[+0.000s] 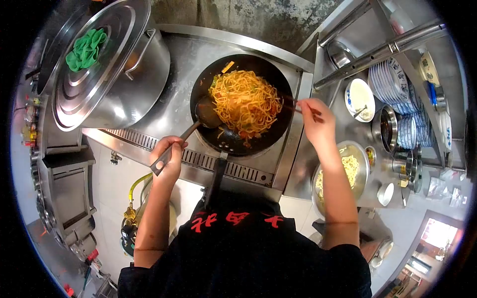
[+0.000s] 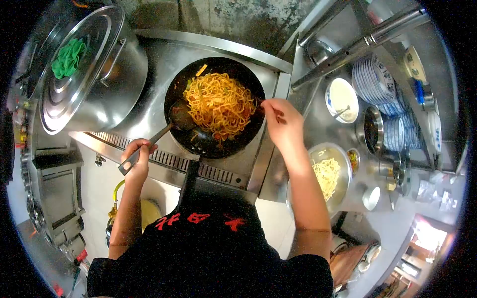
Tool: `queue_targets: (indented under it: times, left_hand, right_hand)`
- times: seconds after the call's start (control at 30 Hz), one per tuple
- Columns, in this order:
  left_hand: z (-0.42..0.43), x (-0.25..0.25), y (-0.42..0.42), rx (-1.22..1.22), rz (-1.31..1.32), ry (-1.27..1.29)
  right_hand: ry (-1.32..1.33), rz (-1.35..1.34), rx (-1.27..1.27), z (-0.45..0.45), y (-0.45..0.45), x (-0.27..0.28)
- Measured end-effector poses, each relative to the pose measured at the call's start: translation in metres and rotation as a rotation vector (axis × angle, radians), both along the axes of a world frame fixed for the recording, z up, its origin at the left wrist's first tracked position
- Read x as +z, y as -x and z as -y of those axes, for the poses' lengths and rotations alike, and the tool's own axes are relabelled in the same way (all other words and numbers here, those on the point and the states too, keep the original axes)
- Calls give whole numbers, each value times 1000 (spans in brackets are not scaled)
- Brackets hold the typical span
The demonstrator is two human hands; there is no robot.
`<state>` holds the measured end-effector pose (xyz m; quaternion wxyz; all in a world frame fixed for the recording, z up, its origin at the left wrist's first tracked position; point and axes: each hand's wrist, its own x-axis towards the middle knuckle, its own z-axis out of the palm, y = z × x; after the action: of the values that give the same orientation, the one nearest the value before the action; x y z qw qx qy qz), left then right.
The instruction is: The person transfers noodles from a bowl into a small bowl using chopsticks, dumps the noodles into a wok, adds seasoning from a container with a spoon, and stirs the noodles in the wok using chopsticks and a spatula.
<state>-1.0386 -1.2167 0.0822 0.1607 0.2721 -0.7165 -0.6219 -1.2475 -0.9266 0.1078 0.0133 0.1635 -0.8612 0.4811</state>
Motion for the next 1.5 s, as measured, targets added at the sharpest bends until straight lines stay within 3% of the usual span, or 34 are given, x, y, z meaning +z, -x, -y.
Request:
queue_targets:
  times: [0.1, 0.13, 0.2, 0.33, 0.4, 0.53, 0.57, 0.6, 0.7, 0.77, 0.8, 0.83, 0.87, 0.9, 0.93, 0.97, 1.0, 1.03, 1.07, 1.13, 1.2, 1.23, 1.27, 1.3, 1.37, 1.5]
  left_hand:
    - [-6, 2, 2, 3, -3, -33]
    - [-8, 2, 1, 7, 15, -10]
    - [-9, 4, -7, 10, 61, 45]
    - [-9, 5, -21, 94, 66, -33]
    - [-13, 6, -24, 81, 67, -21]
    - [-17, 9, -28, 71, 81, 22]
    - [-17, 9, -28, 71, 65, 16]
    - [-15, 9, -28, 69, 58, 11]
    - [-15, 8, -30, 64, 57, 4]
    - [-15, 7, -28, 27, 65, 22]
    - [-13, 0, -31, 50, 11, 25]
    - [-14, 2, -30, 81, 33, 13]
    - [-12, 1, -30, 105, 73, -39]
    - [-4, -6, -35, 116, 97, -50]
    - [-1, -3, -35, 92, 135, 18]
    - [17, -31, -36, 131, 82, -78]
    - [15, -19, -34, 40, 52, 91]
    - [19, -11, -29, -44, 32, 101]
    - [26, -7, -22, -113, 7, 119]
    - [27, -3, -11, -104, -4, 159]
    - [52, -22, -6, -228, 70, 141]
    - [48, -27, 1, -223, 70, 212]
    - [45, -40, 3, -230, -39, 97]
    - [29, -27, 8, -180, 12, 19]
    - [29, -61, 10, -47, -29, -40]
    - [21, -47, 25, -49, -131, -52]
  right_hand:
    - [161, 54, -31, 29, 14, -66]
    - [98, -79, 51, 44, 8, -70]
    - [90, 31, 140, 62, 2, -58]
    - [148, -155, 179, 72, 29, -26]
    - [277, -91, 146, 92, 53, -30]
    - [200, 193, 256, 115, 66, -61]
    - [25, 172, 326, 105, 63, -66]
    - [-153, 147, 394, 100, 55, -46]
    - [-244, 63, 400, 104, 45, -3]
    - [-2, 189, 358, 121, 38, 3]
    - [134, 150, 395, 131, 41, -23]
    - [-59, 213, 400, 135, 33, -18]
    - [-190, 20, 465, 130, 28, -31]
    - [-173, 305, 426, 126, 24, -27]
    - [-152, 307, 384, 116, 21, -31]
    - [-242, 79, 359, 103, 20, -27]
    - [-221, 108, 337, 89, 20, -10]
    - [-205, -47, 305, 69, 24, 2]
    - [-124, 34, 230, 50, 25, 23]
    - [-142, -46, 51, 15, 36, 31]
    - [-199, -67, -59, -14, 42, 7]
    - [-102, 222, -79, -23, 32, 0]
    - [-119, 320, -94, -20, 22, -26]
    - [62, 384, -112, -15, 13, -64]
    - [484, 545, -212, 10, -15, -93]
    - [345, 360, -236, 46, -28, -97]
